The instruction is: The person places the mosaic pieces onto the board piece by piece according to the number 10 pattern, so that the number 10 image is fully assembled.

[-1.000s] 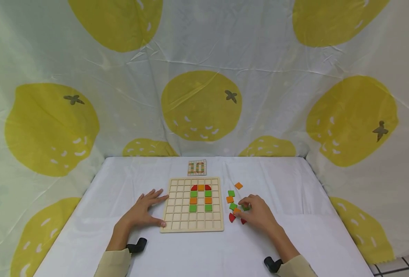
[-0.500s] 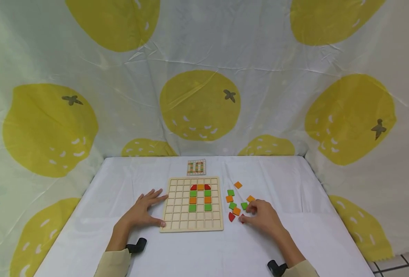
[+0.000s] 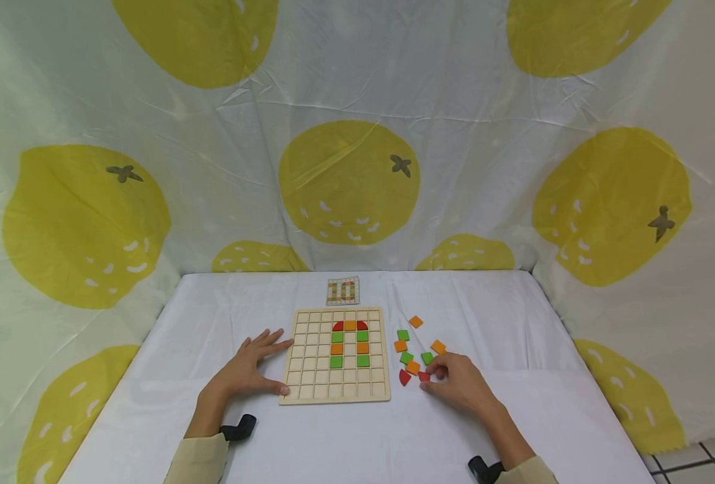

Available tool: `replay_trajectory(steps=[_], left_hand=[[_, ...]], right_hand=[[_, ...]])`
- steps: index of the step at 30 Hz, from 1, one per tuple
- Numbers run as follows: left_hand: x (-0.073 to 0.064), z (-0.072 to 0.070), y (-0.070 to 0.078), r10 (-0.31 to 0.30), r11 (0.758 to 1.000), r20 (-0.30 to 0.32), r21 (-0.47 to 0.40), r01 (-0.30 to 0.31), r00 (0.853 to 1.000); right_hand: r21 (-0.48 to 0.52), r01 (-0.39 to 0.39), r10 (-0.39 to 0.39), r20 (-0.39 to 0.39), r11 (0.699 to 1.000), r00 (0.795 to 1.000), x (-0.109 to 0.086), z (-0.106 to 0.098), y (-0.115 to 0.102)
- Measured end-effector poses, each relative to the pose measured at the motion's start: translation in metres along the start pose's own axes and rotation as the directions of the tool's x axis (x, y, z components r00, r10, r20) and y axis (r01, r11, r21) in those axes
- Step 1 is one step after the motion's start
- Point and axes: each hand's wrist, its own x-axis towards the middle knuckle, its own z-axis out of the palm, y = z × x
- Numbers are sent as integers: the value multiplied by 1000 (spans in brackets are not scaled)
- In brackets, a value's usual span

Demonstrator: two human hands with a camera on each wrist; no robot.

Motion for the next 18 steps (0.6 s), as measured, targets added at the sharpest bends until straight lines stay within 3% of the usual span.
replay_trajectory(steps=[4,9,18], left_hand=[[0,0,0,1,1000,-1,3,-1,1000],[1,1,0,4,1000,3,7,-4,1000],[0,-2,1,2,1000,11,22,-2,1000]], right_hand=[[-9,23,-23,0,1000,1000,0,-1,0],[-19,-16,15,-23,1000,1000,0,-1,-1],[-10,0,0,-24,1000,1000,3,-1,0]])
